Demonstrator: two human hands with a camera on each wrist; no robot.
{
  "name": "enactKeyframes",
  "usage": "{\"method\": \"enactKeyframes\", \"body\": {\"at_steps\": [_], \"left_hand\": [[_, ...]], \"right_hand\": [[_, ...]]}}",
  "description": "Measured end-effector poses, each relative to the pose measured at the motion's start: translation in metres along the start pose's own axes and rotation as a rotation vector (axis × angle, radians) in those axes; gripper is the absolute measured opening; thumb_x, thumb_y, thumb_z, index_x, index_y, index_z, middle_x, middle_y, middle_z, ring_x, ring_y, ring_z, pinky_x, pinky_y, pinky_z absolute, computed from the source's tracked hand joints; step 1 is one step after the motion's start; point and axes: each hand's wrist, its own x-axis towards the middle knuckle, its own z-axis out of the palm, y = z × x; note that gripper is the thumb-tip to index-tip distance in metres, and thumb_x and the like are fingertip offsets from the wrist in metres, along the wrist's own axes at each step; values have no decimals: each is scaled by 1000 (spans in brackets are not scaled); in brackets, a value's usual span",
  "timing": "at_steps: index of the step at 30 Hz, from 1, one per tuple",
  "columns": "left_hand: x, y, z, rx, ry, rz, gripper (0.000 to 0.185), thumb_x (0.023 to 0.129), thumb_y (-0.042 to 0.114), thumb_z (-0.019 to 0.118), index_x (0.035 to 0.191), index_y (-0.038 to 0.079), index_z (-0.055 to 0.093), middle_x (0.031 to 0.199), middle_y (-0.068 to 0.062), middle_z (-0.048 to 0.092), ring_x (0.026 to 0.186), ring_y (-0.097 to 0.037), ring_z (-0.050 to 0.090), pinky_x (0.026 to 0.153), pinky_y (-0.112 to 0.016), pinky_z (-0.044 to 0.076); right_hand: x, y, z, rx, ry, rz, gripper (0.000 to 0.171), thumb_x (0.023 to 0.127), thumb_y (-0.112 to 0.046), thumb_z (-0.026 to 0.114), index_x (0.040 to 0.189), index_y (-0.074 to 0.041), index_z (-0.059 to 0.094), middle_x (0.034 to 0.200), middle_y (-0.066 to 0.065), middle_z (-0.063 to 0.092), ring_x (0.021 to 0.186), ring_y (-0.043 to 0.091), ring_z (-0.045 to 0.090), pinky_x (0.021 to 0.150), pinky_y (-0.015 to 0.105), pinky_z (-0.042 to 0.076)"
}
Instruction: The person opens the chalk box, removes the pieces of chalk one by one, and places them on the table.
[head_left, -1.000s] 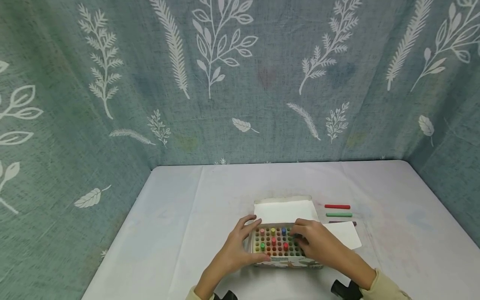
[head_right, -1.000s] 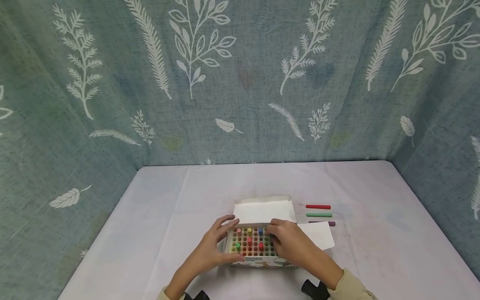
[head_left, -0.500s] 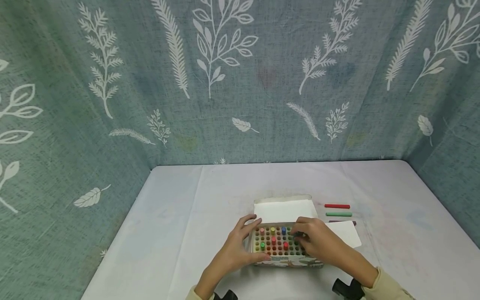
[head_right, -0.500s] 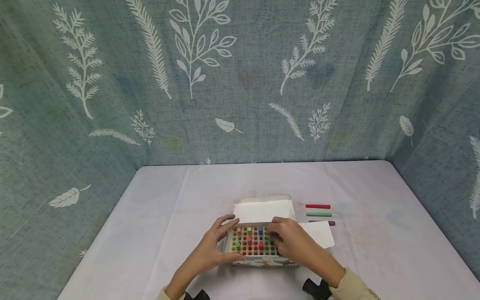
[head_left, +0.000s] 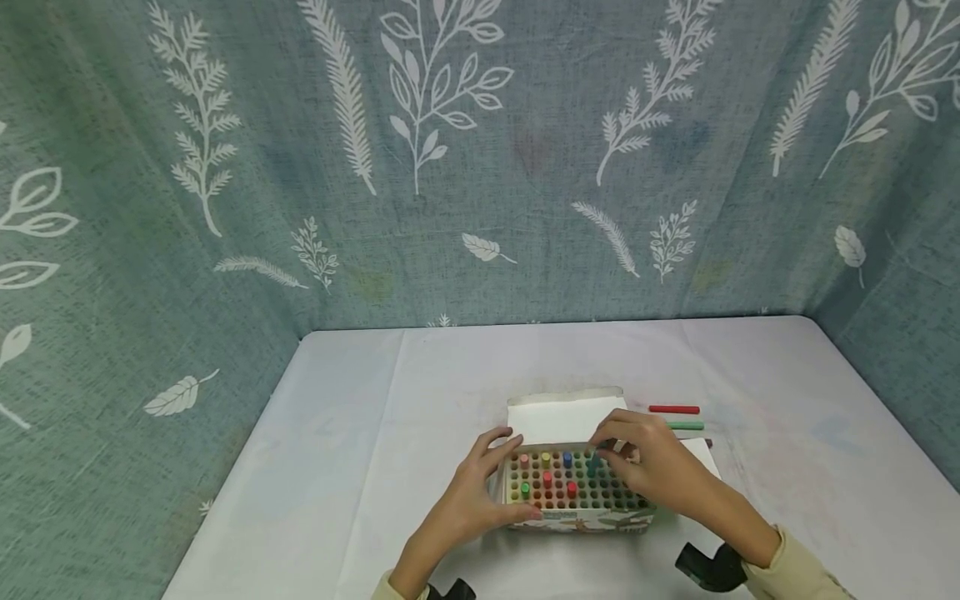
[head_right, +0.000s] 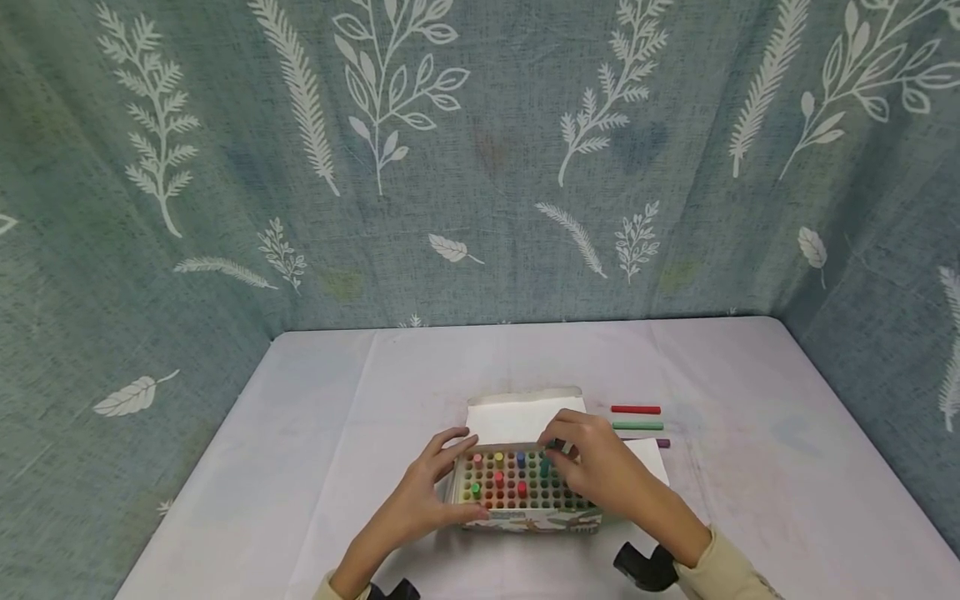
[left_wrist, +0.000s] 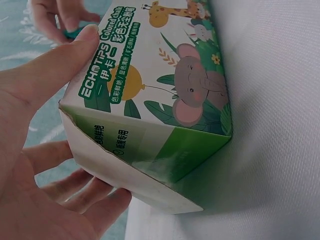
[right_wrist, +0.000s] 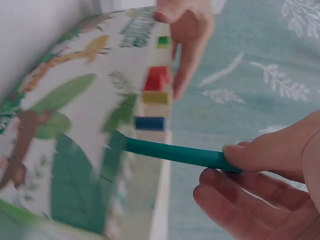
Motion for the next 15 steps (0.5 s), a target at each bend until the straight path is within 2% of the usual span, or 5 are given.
{"method": "enactKeyframes", "body": {"at_steps": [5,15], "left_hand": [[0,0,1,-1,1,12,90,69,45,83,143,11,44,148,-9,29,129,-35,39,97,-53,44],[0,0,0,-10,-7,4,91,69,45,82,144,12,42,149,-7,28,131,-34,37,99,-53,43]], "right_hand": [[-1,-1,-15,-8,89,-47,30,72,16,71,88,-9,69,87,0,63,73,9,62,58,17,54],[-5,1,-42,-25,187,-65,36,69,17,74,90,-13,69,90,0,64,76,10,64,62,16,55]]}}
